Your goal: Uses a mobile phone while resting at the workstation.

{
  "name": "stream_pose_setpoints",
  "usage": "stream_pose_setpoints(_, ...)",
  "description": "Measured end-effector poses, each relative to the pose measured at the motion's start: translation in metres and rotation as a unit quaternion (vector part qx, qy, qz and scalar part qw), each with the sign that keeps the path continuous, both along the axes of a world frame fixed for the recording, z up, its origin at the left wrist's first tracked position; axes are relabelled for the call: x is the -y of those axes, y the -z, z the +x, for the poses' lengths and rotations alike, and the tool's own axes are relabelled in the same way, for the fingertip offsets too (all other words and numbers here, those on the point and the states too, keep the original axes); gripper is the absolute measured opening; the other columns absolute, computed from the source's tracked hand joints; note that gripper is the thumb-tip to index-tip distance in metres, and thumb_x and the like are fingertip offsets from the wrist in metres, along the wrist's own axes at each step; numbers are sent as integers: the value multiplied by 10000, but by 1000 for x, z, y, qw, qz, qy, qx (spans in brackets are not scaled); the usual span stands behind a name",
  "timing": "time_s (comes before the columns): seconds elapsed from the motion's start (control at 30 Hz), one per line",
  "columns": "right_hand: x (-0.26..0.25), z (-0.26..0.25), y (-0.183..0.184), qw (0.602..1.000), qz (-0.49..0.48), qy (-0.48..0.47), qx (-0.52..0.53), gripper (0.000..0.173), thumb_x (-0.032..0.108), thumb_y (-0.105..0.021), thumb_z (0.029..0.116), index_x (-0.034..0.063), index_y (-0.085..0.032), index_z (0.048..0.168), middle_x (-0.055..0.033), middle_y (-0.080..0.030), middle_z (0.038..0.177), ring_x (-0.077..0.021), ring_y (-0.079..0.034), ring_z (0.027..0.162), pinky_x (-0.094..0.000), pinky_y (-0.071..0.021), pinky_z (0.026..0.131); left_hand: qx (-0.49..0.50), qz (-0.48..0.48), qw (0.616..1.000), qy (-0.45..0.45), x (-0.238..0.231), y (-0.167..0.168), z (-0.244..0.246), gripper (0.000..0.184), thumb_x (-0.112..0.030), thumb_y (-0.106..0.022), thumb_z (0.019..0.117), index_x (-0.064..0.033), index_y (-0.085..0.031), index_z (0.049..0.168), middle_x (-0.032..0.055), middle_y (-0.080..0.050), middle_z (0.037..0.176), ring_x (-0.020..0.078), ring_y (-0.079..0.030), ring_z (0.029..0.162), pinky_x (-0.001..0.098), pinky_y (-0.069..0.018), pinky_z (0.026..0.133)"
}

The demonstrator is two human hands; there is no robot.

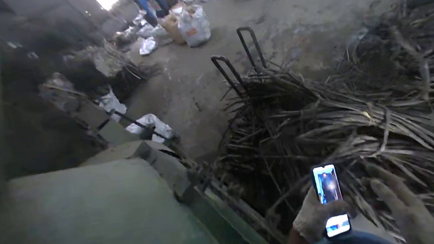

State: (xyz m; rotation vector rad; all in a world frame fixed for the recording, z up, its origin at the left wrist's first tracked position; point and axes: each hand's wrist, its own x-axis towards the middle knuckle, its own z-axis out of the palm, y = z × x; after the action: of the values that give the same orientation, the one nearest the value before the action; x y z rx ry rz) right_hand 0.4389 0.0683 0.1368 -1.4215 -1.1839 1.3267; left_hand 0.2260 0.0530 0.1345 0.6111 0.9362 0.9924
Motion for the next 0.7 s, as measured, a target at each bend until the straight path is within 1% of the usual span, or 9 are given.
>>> stream_pose_setpoints(0.2,3,4,12,1000,-12,-9,-20,542,329,-500,1066,69,-418,1535,-163,-632,1321,-246,-676,1094,-451,-593,908,-14,-9,999,-34,1,7,-8,626,-60,-793,838,-1,-443,1353,88,-735,1047,169,-730,932,365,-618,870)
stream_pose_setpoints(0.27,5,6,18,1000,-9,-9,-22,527,337,-488,1072,85,-431,1532,-154,-646,1302,-248,-685,1072,-452,-602,879,6,-18,999,-47,0,12,-9,487,-166,-636,958,-23,-435,1379,68,-712,1034,140,-714,918,339,-613,845)
stream_pose_setpoints(0.3,6,6,21,1000,-8,-2,-18,518,345,-486,1073,98,-442,1526,-145,-653,1298,-248,-692,1060,-454,-609,860,27,-10,998,-52,0,12,-10,437,-287,-514,1028,-45,-459,1387,60,-712,1059,132,-710,943,334,-613,853)
stream_pose_setpoints(0.37,7,7,24,1000,-3,13,-2,508,358,-500,1066,123,-469,1515,-115,-645,1333,-227,-692,1077,-445,-612,872,77,12,994,-75,-2,9,-13,574,-516,-352,1086,-65,-545,1385,98,-731,1154,177,-718,1035,389,-616,905)
stream_pose_setpoints(0.4,8,9,25,1000,-3,12,8,512,372,-499,1064,138,-467,1519,-93,-629,1368,-206,-680,1112,-433,-604,902,66,13,994,-92,-3,6,-14,618,-540,-270,1096,-72,-540,1397,102,-722,1190,181,-709,1075,400,-610,933)
stream_pose_setpoints(0.47,8,11,31,1000,-17,20,3,517,412,-505,1057,166,-480,1511,-87,-668,1287,-211,-700,1036,-430,-620,834,66,-22,993,-100,-6,8,-17,729,-613,-187,1074,-57,-535,1393,139,-718,1176,220,-713,1063,430,-615,918)
stream_pose_setpoints(0.57,6,12,37,998,-48,24,-14,516,435,-502,1053,198,-483,1511,-96,-705,1209,-247,-720,982,-442,-630,801,43,-73,992,-92,-12,31,-29,870,-726,-166,1017,-49,-553,1403,187,-718,1158,278,-720,1022,464,-615,875)
stream_pose_setpoints(0.6,4,13,39,998,-52,21,-13,511,431,-502,1052,195,-491,1505,-99,-712,1188,-253,-723,972,-445,-631,797,19,-92,991,-92,-14,40,-33,865,-735,-176,1012,-64,-566,1393,182,-721,1148,277,-721,1007,469,-617,856)
stream_pose_setpoints(0.7,3,17,45,997,-70,6,-18,501,407,-489,1061,163,-495,1499,-112,-716,1156,-263,-722,941,-451,-631,780,-139,-141,979,-57,-16,76,-45,747,-719,-254,1024,-180,-538,1454,95,-681,1301,219,-672,1158,475,-589,945)
